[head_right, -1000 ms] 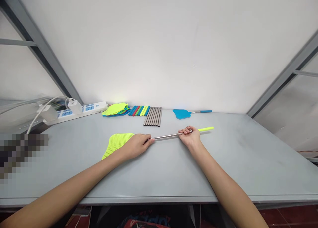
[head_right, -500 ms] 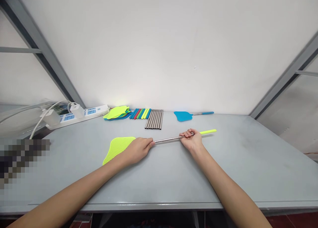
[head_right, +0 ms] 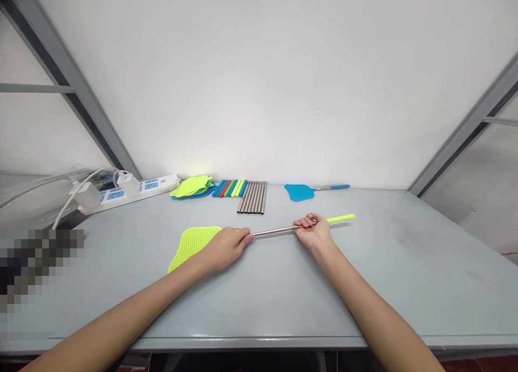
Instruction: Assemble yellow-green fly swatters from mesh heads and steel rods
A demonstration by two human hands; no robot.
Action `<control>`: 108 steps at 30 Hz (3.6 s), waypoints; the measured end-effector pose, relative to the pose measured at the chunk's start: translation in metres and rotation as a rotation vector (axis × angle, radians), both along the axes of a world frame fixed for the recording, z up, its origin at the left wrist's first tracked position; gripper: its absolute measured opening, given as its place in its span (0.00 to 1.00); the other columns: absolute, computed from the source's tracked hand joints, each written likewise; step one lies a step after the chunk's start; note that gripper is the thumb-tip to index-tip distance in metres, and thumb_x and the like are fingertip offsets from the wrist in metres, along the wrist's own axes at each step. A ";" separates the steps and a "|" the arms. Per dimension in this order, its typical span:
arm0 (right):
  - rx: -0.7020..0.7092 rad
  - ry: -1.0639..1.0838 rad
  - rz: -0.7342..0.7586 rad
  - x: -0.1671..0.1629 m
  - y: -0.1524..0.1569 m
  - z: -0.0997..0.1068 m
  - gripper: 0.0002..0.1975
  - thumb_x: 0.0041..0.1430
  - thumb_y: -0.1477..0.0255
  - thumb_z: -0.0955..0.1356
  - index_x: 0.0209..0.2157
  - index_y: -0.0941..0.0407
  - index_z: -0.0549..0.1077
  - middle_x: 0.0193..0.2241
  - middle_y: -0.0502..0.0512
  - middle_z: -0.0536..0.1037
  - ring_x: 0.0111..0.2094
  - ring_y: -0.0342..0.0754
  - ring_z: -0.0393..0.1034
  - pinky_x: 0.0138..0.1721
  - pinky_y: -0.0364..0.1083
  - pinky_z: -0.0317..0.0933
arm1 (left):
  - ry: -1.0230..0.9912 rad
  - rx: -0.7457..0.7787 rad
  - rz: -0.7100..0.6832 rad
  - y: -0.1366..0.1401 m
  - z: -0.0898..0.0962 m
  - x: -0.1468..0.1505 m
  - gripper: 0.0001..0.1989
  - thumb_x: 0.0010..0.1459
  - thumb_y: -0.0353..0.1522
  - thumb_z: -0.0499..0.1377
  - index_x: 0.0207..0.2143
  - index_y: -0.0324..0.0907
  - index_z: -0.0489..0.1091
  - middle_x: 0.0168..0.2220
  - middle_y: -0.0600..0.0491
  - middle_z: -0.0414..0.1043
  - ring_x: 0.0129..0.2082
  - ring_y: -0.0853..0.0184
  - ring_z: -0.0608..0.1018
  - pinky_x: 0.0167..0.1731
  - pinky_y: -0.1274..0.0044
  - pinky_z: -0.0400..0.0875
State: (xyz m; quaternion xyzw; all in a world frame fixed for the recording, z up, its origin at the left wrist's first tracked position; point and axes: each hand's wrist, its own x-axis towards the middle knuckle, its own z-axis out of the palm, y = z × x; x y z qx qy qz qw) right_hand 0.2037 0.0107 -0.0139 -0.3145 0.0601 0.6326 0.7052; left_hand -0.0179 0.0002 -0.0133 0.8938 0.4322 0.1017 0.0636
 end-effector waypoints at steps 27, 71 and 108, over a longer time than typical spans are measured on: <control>0.214 -0.060 -0.117 -0.018 -0.013 -0.007 0.18 0.53 0.76 0.56 0.18 0.57 0.36 0.10 0.42 0.37 0.11 0.38 0.33 0.11 0.41 0.38 | 0.007 -0.169 0.066 -0.011 0.008 0.001 0.23 0.57 0.41 0.34 0.26 0.42 0.64 0.26 0.51 0.68 0.27 0.66 0.69 0.24 0.77 0.56; 0.170 -0.011 -0.051 -0.021 -0.015 -0.006 0.18 0.52 0.77 0.56 0.18 0.56 0.37 0.09 0.42 0.39 0.10 0.38 0.35 0.12 0.40 0.42 | -0.016 -0.178 0.095 -0.013 0.003 0.004 0.23 0.57 0.41 0.35 0.27 0.43 0.65 0.28 0.51 0.69 0.29 0.65 0.70 0.27 0.76 0.58; 0.116 -0.030 0.026 -0.014 -0.014 -0.004 0.16 0.51 0.80 0.55 0.18 0.57 0.39 0.08 0.43 0.45 0.10 0.36 0.41 0.14 0.39 0.46 | 0.010 -0.124 0.015 -0.013 0.007 0.001 0.24 0.58 0.41 0.32 0.27 0.42 0.63 0.26 0.53 0.68 0.27 0.67 0.69 0.24 0.77 0.56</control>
